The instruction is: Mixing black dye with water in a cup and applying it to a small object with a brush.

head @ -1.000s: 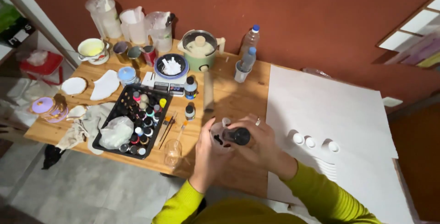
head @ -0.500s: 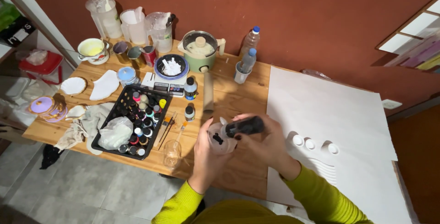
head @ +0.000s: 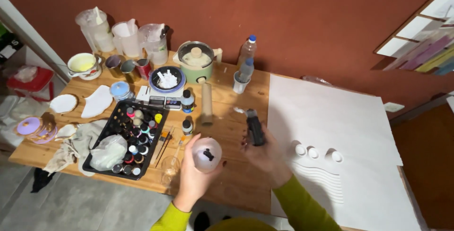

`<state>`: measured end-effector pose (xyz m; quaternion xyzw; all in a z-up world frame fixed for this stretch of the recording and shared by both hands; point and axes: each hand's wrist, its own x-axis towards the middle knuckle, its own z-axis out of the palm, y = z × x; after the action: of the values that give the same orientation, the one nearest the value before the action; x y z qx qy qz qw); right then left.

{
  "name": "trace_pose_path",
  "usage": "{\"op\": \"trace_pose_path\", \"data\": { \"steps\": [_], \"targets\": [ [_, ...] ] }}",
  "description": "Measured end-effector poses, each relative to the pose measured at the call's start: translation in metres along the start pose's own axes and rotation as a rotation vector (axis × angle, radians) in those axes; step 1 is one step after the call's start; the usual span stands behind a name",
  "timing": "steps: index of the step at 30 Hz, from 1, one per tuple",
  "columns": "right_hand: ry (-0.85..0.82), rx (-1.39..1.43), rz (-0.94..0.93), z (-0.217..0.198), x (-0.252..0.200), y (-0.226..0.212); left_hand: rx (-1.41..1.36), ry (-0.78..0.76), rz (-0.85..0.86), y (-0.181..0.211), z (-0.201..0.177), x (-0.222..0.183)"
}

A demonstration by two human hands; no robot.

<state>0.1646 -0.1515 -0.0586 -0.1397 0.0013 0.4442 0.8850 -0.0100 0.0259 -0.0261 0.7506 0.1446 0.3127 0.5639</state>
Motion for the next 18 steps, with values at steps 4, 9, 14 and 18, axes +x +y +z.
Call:
{"op": "trace_pose_path", "data": {
  "steps": [4,9,14,18],
  "targets": [
    [-0.074,-0.022,0.045,-0.023,0.003,0.0,0.011,0.015,-0.053,-0.001,-0.004,-0.001],
    [-0.184,-0.945,-0.169,0.008,-0.003,-0.001,0.053,0.004,-0.047,-0.001,-0.009,-0.007],
    [-0.271,-1.063,-0.162,-0.007,0.001,-0.004,0.03,0.014,-0.125,-0.007,-0.014,-0.013],
    [-0.261,-1.181,-0.245,-0.041,0.013,-0.005,0.105,0.12,-0.081,-0.013,-0.028,-0.017]
  ]
}}
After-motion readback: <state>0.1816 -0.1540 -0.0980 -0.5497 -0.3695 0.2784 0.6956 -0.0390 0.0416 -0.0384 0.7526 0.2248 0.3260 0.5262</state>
